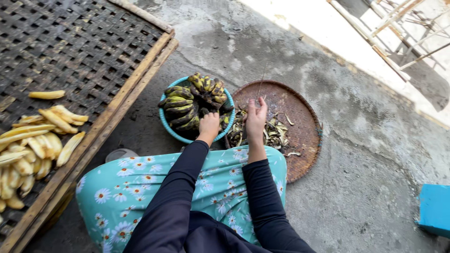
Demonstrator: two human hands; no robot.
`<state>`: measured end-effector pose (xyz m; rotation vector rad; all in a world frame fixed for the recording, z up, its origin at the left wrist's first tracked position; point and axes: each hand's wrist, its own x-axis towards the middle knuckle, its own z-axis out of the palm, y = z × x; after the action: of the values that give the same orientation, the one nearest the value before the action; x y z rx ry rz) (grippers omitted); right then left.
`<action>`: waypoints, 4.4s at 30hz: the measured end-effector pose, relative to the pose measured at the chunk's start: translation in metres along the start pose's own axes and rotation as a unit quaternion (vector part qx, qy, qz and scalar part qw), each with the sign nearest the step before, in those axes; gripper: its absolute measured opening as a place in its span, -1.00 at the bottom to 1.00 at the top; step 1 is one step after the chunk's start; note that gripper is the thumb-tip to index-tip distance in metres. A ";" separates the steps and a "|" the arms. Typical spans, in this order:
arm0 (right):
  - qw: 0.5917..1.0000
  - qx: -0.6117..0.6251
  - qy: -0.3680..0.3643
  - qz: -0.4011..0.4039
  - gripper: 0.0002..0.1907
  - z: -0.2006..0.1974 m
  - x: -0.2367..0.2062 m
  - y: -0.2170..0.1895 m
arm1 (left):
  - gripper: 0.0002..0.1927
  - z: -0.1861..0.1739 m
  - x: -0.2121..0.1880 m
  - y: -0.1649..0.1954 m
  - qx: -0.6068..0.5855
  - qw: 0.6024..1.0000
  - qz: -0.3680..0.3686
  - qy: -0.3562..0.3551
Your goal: The person sits on the ground peeling bananas with a small knife, dropping the peels onto a round winnowing basket and placing the peeled bananas onto a woven bamboo drying tray, occasionally arranging the pile of peeled bananas on the tray.
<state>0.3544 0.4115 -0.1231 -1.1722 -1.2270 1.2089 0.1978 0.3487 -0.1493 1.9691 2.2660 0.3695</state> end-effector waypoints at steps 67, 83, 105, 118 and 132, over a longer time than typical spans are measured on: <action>0.973 0.008 -0.218 -0.078 -0.59 0.064 -0.066 -0.067 | -0.60 -0.050 -0.022 -0.060 -0.918 0.353 -0.168 0.060; 0.998 -0.006 0.062 0.026 -0.86 0.009 0.003 -0.056 | -0.60 -0.104 -0.039 -0.053 -0.869 0.464 -0.057 -0.163; 0.974 0.117 -0.193 0.030 -0.81 0.064 -0.049 -0.059 | -0.64 -0.034 -0.035 -0.031 -0.706 0.694 -0.024 0.139; 0.966 0.037 -0.251 0.047 -0.82 0.057 -0.043 -0.050 | -0.19 -0.103 -0.035 -0.069 -0.800 0.557 -0.093 -0.202; 0.987 -0.060 0.101 -0.110 -0.53 -0.007 -0.015 -0.088 | -0.33 -0.066 -0.027 -0.064 -0.687 0.713 -0.072 -0.119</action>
<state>0.3628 0.3941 -0.0356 -1.1811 -1.2524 0.8409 0.1238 0.3067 -0.1038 0.8939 1.1413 1.2116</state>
